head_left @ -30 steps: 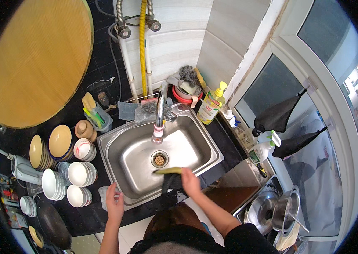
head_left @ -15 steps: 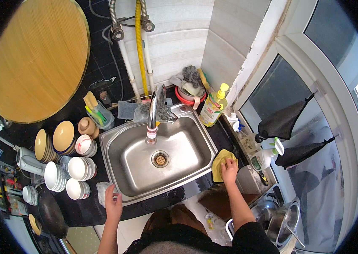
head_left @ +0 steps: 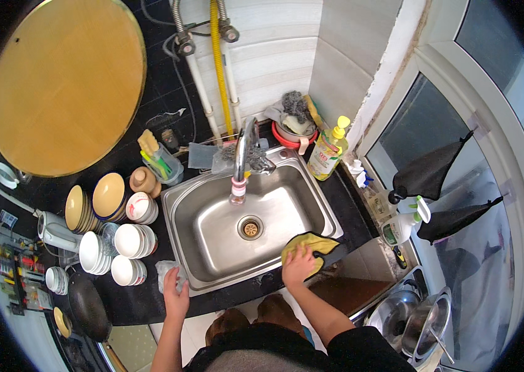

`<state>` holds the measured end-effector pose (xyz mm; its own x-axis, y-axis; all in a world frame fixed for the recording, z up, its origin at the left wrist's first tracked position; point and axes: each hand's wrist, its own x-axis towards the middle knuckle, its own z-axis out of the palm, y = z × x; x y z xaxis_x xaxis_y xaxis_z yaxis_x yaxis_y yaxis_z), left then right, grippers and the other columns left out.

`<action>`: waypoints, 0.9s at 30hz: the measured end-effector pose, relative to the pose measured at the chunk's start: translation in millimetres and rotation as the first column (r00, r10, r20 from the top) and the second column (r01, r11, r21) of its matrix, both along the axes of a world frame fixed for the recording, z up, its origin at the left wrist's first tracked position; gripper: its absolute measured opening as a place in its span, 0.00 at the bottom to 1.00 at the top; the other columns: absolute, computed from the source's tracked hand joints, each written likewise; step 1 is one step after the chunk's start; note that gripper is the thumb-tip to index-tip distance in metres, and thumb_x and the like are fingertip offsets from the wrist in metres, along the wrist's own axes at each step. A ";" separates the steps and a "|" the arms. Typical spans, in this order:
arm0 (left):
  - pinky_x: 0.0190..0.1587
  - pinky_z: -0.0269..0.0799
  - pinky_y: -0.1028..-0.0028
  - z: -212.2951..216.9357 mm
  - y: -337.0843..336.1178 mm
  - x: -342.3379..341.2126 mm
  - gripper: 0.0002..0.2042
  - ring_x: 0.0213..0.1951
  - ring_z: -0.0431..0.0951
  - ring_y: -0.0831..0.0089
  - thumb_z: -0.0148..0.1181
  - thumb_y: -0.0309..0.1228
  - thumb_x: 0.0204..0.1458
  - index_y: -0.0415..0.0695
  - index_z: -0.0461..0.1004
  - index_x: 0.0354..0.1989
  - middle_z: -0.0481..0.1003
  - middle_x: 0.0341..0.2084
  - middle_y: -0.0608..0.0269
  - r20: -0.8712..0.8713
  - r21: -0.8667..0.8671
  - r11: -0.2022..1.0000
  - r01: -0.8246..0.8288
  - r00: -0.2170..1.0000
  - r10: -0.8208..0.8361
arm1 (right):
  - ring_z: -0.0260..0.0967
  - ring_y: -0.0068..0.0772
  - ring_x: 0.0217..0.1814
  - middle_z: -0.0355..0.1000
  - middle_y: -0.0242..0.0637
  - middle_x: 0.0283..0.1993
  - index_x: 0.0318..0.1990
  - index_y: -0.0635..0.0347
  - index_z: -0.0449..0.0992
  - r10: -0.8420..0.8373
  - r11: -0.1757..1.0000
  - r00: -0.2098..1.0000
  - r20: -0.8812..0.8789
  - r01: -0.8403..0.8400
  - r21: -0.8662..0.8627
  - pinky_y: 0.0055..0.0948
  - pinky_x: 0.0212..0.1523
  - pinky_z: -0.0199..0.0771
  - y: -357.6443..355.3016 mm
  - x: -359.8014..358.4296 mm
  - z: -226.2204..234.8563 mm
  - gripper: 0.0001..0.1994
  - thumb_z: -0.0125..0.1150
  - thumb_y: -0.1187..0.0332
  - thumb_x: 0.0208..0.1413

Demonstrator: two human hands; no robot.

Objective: The person cleans a kitchen sink by first rinsing their hands and then using a knife to scrape food debris from the drain into a small bowl. They empty the bowl into a trash bin and return to the sink to rinse the drain and the bowl. Finally, they wipe the sink basin and faucet with a yellow cloth and rinse a plastic bag under running water.

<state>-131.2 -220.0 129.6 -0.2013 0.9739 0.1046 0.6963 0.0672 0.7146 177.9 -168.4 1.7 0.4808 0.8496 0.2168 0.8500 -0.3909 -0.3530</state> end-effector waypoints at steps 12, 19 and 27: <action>0.56 0.48 0.52 -25.3 -9.2 -74.9 0.37 0.55 0.57 0.49 0.68 0.30 0.30 0.41 0.58 0.55 0.58 0.53 0.43 -0.423 -0.151 0.987 0.062 0.898 -0.121 | 0.63 0.42 0.41 0.65 0.43 0.40 0.39 0.60 0.70 0.551 0.803 0.563 -0.617 -0.558 0.208 0.36 0.44 0.64 -70.7 -183.0 -6.2 0.09 0.48 0.77 0.50; 0.53 0.53 0.56 -61.2 -14.3 -107.2 0.30 0.45 0.65 0.58 0.65 0.29 0.32 0.42 0.64 0.50 0.68 0.38 0.54 -0.473 -0.236 0.960 0.148 0.846 -0.247 | 0.62 0.33 0.49 0.65 0.42 0.47 0.47 0.62 0.67 0.304 0.926 0.442 -0.844 0.072 0.371 0.27 0.50 0.61 -65.5 -135.7 22.2 0.12 0.46 0.76 0.54; 0.48 0.57 0.60 -79.5 -12.3 -131.0 0.21 0.44 0.65 0.56 0.63 0.33 0.35 0.41 0.69 0.41 0.67 0.40 0.52 -0.348 -0.085 0.988 0.131 0.925 -0.152 | 0.57 0.51 0.51 0.60 0.49 0.50 0.54 0.59 0.62 0.356 0.934 0.885 -0.299 -0.323 0.155 0.40 0.53 0.57 -108.3 -134.4 9.0 0.25 0.56 0.76 0.43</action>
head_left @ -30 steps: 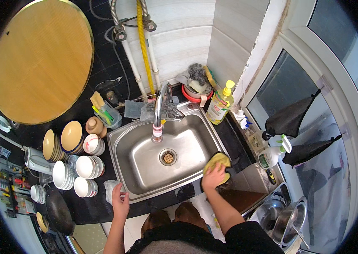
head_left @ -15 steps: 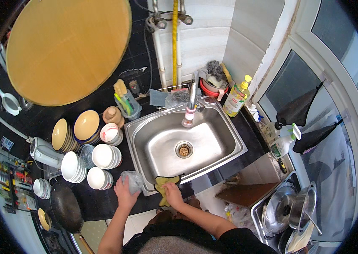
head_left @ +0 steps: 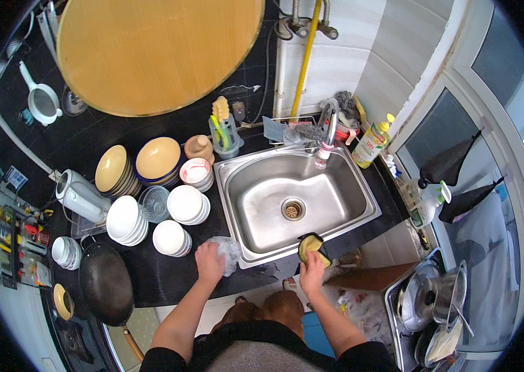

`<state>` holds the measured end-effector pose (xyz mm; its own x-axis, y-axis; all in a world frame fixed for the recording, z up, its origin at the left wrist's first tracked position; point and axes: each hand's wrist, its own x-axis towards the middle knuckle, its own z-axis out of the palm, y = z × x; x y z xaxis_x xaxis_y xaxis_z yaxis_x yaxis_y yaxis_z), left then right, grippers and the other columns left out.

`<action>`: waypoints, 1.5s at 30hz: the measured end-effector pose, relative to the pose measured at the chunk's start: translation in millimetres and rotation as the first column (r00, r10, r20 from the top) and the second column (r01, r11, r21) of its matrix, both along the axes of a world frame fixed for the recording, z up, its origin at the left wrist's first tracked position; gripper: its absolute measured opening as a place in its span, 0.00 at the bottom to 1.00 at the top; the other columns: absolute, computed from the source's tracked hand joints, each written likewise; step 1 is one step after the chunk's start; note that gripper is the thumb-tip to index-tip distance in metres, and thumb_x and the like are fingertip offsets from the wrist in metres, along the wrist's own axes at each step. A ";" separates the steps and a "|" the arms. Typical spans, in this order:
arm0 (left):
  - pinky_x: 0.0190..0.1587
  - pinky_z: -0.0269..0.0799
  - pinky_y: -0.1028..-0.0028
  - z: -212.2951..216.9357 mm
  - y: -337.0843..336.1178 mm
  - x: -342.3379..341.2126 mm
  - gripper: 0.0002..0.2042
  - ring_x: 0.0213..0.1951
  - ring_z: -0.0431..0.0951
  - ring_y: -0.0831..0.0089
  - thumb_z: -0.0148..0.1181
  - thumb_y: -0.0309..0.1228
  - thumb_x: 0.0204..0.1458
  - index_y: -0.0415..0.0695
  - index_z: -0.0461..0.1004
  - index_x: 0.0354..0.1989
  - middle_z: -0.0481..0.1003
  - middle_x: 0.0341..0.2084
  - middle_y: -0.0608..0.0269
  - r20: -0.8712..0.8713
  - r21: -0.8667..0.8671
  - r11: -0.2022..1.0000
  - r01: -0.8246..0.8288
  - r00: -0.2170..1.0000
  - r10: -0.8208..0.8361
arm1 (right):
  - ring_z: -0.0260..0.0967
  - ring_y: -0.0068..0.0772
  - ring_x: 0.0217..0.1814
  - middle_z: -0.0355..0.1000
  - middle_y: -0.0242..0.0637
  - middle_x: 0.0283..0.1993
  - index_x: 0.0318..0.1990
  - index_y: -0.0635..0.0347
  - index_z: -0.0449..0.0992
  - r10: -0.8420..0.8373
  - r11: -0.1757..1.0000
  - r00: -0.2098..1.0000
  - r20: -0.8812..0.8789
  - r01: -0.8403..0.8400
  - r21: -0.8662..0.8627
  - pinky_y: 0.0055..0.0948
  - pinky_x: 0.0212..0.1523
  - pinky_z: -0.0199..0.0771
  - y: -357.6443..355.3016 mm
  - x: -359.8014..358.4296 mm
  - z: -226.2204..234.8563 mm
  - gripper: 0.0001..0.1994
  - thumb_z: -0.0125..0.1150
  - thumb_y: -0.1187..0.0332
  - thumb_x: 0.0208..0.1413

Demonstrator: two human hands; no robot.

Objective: The person cleans a kitchen sink by first rinsing their hands and then using a knife to scrape food debris from the drain into a small bowl. They empty the bowl into a trash bin and return to the sink to rinse the drain and the bowl. Finally, they wipe the sink basin and faucet with a yellow cloth and rinse a plastic bag under running water.

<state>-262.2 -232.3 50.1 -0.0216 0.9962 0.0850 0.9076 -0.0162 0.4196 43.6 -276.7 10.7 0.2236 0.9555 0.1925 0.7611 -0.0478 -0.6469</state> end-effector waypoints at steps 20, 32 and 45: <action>0.48 0.65 0.65 9.0 -71.5 -53.2 0.23 0.44 0.71 0.52 0.58 0.25 0.34 0.34 0.66 0.45 0.70 0.41 0.44 0.446 -0.068 0.948 -0.312 0.840 0.308 | 0.40 0.51 0.66 0.47 0.42 0.64 0.60 0.44 0.57 0.608 0.784 0.680 0.410 -0.595 -0.175 0.52 0.57 0.47 10.3 -103.3 -11.0 0.32 0.53 0.46 0.46; 0.47 0.65 0.67 45.3 -110.9 -91.6 0.23 0.42 0.71 0.56 0.56 0.22 0.32 0.35 0.66 0.44 0.70 0.38 0.47 0.518 -0.068 0.876 -0.477 0.734 0.439 | 0.41 0.55 0.65 0.39 0.50 0.66 0.59 0.46 0.58 0.483 0.876 0.844 0.234 -0.470 -0.111 0.55 0.59 0.43 158.5 -211.1 -21.8 0.33 0.57 0.50 0.45; 0.47 0.64 0.72 50.9 -152.1 -135.9 0.24 0.40 0.71 0.66 0.54 0.18 0.32 0.35 0.65 0.45 0.70 0.36 0.54 0.596 0.018 0.798 -0.602 0.647 0.475 | 0.36 0.57 0.67 0.44 0.41 0.66 0.59 0.51 0.59 0.591 0.798 0.720 0.364 -0.589 -0.131 0.63 0.59 0.32 39.0 -212.7 0.8 0.28 0.51 0.53 0.51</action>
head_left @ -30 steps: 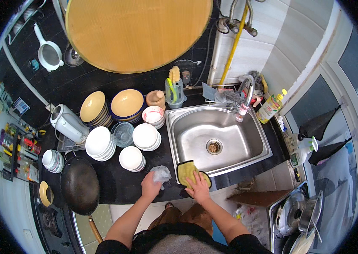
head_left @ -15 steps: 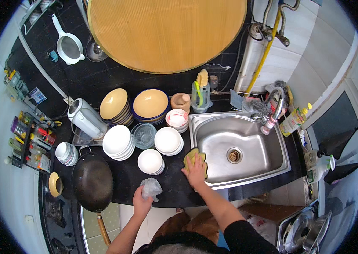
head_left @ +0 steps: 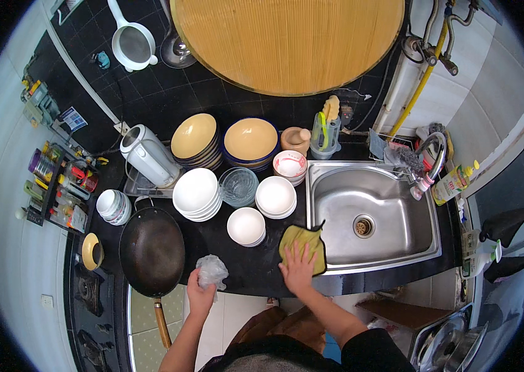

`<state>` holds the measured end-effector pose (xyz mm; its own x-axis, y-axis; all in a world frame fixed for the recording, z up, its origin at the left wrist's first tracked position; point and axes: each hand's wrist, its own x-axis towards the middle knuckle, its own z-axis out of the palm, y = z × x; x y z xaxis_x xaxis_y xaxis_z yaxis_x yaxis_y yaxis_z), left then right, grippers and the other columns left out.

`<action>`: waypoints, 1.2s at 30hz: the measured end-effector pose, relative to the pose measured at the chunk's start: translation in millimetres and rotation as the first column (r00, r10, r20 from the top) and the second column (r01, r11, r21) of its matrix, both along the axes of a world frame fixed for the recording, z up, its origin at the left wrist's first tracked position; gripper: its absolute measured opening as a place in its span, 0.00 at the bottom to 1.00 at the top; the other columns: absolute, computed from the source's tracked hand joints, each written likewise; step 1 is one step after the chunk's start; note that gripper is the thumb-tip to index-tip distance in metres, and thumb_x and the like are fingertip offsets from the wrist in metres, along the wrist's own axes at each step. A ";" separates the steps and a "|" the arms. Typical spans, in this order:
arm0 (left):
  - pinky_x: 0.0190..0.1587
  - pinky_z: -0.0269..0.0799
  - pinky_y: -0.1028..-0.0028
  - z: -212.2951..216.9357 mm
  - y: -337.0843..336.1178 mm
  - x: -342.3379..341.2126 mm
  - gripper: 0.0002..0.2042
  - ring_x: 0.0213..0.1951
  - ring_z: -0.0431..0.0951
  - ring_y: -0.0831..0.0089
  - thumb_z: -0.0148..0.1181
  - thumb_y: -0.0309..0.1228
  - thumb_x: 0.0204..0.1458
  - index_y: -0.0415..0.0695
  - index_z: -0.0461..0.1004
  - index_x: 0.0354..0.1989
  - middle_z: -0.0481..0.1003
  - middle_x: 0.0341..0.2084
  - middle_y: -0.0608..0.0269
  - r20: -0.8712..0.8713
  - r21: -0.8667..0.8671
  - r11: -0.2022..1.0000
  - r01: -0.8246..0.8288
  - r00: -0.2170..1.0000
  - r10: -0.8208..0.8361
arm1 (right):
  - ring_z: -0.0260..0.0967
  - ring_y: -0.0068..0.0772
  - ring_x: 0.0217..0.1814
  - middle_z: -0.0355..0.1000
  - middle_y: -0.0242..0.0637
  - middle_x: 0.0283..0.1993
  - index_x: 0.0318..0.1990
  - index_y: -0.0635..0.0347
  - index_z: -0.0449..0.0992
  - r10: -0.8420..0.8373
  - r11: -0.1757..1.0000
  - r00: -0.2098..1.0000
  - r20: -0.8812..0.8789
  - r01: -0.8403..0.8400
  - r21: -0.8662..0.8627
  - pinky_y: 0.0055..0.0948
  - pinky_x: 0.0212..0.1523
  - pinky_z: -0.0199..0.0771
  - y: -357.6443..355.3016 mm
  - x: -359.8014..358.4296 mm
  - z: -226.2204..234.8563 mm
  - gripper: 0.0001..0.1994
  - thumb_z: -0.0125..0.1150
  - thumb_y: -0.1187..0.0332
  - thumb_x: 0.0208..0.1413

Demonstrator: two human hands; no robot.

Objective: The person cleans a kitchen sink by first rinsing their hands and then using a knife to scrape food debris from the drain into a small bowl. They empty the bowl into a trash bin and return to the sink to rinse the drain and the bowl. Finally, they wipe the sink basin and faucet with a yellow cloth and rinse a plastic bag under running water.

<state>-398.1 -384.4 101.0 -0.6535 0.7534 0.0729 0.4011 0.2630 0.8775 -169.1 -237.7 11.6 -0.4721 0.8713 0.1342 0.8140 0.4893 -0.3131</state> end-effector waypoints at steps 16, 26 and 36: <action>0.44 0.66 0.75 25.7 32.4 -10.5 0.20 0.39 0.71 0.74 0.57 0.19 0.38 0.39 0.65 0.44 0.71 0.37 0.62 0.138 0.084 0.995 0.051 0.988 -0.063 | 0.46 0.42 0.65 0.54 0.38 0.61 0.47 0.56 0.68 0.577 0.793 0.789 -0.210 -0.603 -0.086 0.42 0.62 0.47 -47.9 -57.3 -16.4 0.17 0.51 0.72 0.46; 0.43 0.66 0.76 40.6 77.1 30.1 0.20 0.39 0.71 0.75 0.58 0.20 0.40 0.38 0.65 0.45 0.72 0.37 0.61 0.293 0.162 0.955 0.248 0.912 -0.287 | 0.58 0.45 0.56 0.63 0.43 0.52 0.46 0.55 0.68 0.138 0.989 0.989 -0.061 -0.134 0.059 0.41 0.57 0.55 -8.2 147.8 4.6 0.19 0.51 0.75 0.42; 0.47 0.65 0.72 28.8 155.4 109.0 0.21 0.43 0.71 0.72 0.58 0.26 0.45 0.38 0.63 0.49 0.70 0.41 0.60 0.808 0.231 0.884 0.408 0.425 -0.407 | 0.57 0.47 0.56 0.63 0.47 0.50 0.48 0.54 0.68 -0.367 0.930 0.930 0.009 0.367 0.027 0.42 0.55 0.55 24.9 222.9 -7.0 0.20 0.57 0.69 0.43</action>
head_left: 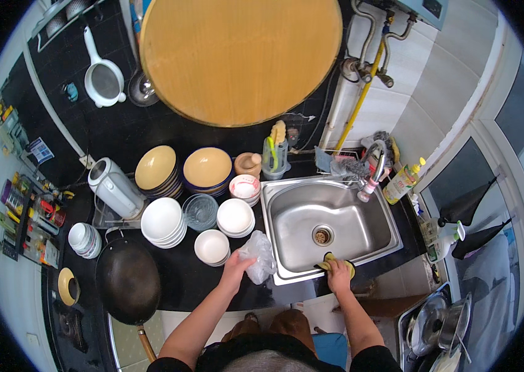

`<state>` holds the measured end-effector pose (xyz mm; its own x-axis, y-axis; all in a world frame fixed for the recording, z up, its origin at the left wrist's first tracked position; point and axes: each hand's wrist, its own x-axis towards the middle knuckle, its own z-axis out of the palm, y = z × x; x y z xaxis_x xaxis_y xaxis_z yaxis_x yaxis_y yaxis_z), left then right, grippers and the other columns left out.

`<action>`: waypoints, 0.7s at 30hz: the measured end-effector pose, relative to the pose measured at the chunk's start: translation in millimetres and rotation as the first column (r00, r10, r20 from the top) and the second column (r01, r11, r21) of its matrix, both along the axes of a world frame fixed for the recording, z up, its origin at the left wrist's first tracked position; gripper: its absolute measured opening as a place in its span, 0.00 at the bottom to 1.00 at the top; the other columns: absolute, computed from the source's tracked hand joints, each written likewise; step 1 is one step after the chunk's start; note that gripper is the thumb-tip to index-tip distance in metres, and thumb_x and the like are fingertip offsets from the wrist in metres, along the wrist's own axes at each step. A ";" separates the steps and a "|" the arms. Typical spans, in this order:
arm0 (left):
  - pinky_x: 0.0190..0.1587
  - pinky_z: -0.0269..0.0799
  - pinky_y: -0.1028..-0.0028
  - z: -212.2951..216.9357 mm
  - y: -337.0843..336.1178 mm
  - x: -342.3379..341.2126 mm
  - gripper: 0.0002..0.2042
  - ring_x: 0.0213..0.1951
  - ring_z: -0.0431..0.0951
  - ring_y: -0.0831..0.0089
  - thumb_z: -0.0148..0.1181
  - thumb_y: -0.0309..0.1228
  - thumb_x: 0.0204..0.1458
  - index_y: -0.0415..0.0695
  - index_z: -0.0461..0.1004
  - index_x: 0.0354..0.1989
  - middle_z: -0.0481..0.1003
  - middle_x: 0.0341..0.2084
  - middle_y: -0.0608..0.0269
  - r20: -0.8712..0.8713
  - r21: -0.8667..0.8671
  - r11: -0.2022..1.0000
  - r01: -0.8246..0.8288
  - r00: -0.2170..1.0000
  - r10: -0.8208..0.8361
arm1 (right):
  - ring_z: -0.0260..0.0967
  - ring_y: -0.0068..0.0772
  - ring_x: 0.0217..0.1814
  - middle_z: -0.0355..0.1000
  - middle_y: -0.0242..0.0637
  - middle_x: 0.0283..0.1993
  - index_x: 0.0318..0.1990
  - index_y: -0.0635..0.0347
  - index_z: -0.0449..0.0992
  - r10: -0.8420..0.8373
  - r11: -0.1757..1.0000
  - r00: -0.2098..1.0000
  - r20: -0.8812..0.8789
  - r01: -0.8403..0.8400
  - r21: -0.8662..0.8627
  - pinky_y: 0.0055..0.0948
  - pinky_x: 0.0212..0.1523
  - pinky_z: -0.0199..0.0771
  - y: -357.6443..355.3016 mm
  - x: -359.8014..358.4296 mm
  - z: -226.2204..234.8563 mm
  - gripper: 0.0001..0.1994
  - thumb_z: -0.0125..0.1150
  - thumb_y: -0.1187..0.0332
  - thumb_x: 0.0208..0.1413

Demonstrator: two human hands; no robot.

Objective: The person cleans a kitchen sink by first rinsing their hands and then using a knife to scrape food debris from the drain into a small bowl. They empty the bowl into a trash bin and return to the sink to rinse the drain and the bowl. Finally, they wipe the sink basin and faucet with a yellow cloth and rinse a plastic bag under running water.

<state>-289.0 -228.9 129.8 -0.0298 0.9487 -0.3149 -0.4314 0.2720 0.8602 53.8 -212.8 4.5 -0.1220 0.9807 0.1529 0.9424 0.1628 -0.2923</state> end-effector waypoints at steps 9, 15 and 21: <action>0.48 0.63 0.67 -30.2 66.8 79.0 0.18 0.44 0.71 0.67 0.46 0.35 0.51 0.38 0.63 0.48 0.71 0.42 0.57 0.292 -0.171 0.970 0.174 0.949 -0.119 | 0.67 0.25 0.45 0.69 0.36 0.43 0.51 0.59 0.67 -0.479 0.770 0.188 -0.858 -0.380 -0.513 0.27 0.44 0.68 62.8 -44.4 79.2 0.20 0.57 0.61 0.52; 0.49 0.63 0.67 -31.4 97.5 115.8 0.17 0.43 0.72 0.66 0.43 0.36 0.52 0.38 0.65 0.46 0.72 0.41 0.56 0.212 -0.151 0.983 0.101 0.975 -0.067 | 0.67 0.19 0.28 0.71 0.29 0.26 0.31 0.60 0.73 -0.361 0.919 0.166 -0.918 -0.106 -0.380 0.21 0.28 0.72 104.8 -13.2 67.8 0.05 0.57 0.69 0.51; 0.48 0.64 0.65 -49.5 113.2 96.7 0.18 0.42 0.72 0.63 0.42 0.35 0.51 0.36 0.67 0.45 0.72 0.40 0.53 0.205 -0.127 0.990 -0.069 0.974 0.094 | 0.70 0.27 0.31 0.71 0.35 0.31 0.40 0.62 0.69 -0.582 0.810 -0.141 -0.801 -0.011 -0.586 0.33 0.32 0.76 131.4 63.1 83.6 0.08 0.48 0.73 0.52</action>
